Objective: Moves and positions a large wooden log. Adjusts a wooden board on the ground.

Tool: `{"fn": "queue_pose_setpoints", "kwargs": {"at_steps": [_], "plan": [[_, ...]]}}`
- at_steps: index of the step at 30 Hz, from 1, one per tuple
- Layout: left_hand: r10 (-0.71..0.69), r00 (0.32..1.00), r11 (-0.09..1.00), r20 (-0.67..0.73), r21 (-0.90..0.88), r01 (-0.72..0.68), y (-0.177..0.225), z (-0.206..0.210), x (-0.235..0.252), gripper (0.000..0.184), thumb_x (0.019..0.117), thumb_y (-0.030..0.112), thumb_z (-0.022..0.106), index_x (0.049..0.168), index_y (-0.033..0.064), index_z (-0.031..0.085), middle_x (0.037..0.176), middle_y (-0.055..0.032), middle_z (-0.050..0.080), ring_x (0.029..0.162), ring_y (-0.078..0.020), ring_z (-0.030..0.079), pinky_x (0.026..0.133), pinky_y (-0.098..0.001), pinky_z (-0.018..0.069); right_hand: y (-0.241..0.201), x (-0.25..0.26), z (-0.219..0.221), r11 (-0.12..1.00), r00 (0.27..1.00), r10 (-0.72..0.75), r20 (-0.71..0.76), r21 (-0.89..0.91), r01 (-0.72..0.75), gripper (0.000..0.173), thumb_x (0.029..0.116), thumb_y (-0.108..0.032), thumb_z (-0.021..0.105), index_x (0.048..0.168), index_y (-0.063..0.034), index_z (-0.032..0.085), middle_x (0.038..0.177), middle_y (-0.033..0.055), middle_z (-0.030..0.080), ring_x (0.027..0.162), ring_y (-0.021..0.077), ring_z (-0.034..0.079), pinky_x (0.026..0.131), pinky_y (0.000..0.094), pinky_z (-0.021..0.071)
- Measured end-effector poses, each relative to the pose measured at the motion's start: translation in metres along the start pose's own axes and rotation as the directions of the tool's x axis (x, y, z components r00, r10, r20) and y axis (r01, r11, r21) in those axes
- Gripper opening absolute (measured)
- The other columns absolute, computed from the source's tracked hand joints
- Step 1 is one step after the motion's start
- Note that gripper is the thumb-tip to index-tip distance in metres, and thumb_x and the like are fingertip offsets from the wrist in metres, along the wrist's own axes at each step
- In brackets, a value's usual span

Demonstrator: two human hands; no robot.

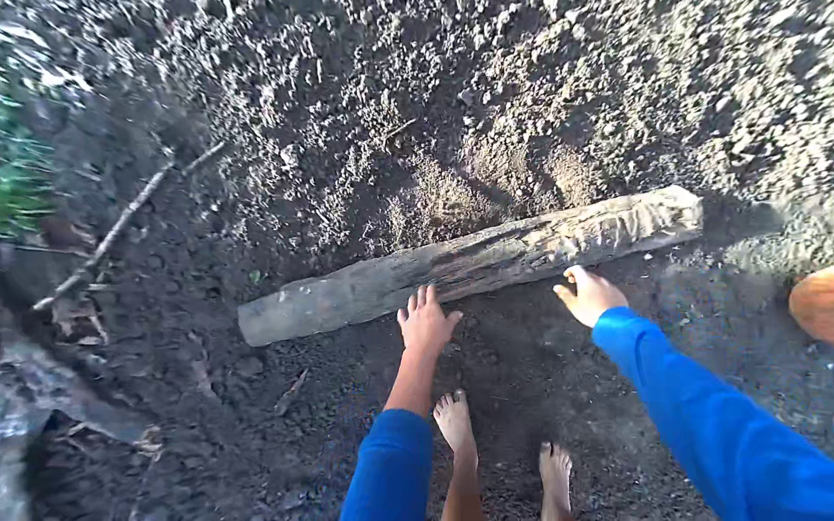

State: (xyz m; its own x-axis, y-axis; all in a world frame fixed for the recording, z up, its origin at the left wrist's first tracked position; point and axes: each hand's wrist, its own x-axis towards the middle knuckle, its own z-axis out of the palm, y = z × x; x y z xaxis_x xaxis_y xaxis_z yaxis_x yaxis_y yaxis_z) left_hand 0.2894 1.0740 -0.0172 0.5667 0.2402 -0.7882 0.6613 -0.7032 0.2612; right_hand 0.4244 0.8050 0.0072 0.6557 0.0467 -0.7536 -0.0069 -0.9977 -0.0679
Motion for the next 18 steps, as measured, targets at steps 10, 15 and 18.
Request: {"fn": "queue_pose_setpoints", "kwargs": {"at_steps": [10, 15, 18], "plan": [[0.030, 0.865, 0.999, -0.500, 0.001, -0.034, -0.031, 0.138, 0.122, 0.073, 0.1001, 0.048, 0.054, 0.160, 0.0096, 0.036, 0.168, -0.0210, 0.024, 0.157, -0.0372, 0.021, 0.125, -0.0608, 0.0155, 0.027, 0.158, 0.145, 0.975, 0.770, -0.152, -0.620, 0.032, 0.218, 0.064, 0.0969, -0.048, 0.060, 0.149, -0.0118, 0.052, 0.161, 0.0226, 0.039, 0.148, 0.0439, 0.037, 0.120, 0.0646, 0.0280], [0.130, 0.606, 0.990, -0.785, 0.068, -0.125, -0.044, 0.193, 0.200, 0.070, 0.1015, 0.055, 0.036, 0.158, 0.0131, 0.041, 0.166, -0.0217, 0.030, 0.156, -0.0402, 0.022, 0.122, -0.0668, 0.0121, 0.052, 0.216, 0.184, 0.950, 0.540, -0.266, -0.798, -0.120, 0.290, 0.063, 0.0978, -0.056, 0.048, 0.148, -0.0194, 0.054, 0.162, 0.0119, 0.043, 0.153, 0.0373, 0.032, 0.117, 0.0704, 0.0235], [0.118, 0.409, 0.993, -0.905, 0.102, -0.061, -0.040, 0.201, 0.221, 0.070, 0.0991, 0.059, 0.029, 0.148, 0.0154, 0.055, 0.157, -0.0215, 0.046, 0.151, -0.0395, 0.035, 0.120, -0.0658, 0.0152, 0.046, 0.230, 0.190, 0.948, 0.418, -0.257, -0.871, -0.143, 0.286, 0.056, 0.0964, -0.056, 0.050, 0.135, -0.0189, 0.066, 0.149, 0.0074, 0.059, 0.147, 0.0375, 0.042, 0.113, 0.0708, 0.0281]]}}
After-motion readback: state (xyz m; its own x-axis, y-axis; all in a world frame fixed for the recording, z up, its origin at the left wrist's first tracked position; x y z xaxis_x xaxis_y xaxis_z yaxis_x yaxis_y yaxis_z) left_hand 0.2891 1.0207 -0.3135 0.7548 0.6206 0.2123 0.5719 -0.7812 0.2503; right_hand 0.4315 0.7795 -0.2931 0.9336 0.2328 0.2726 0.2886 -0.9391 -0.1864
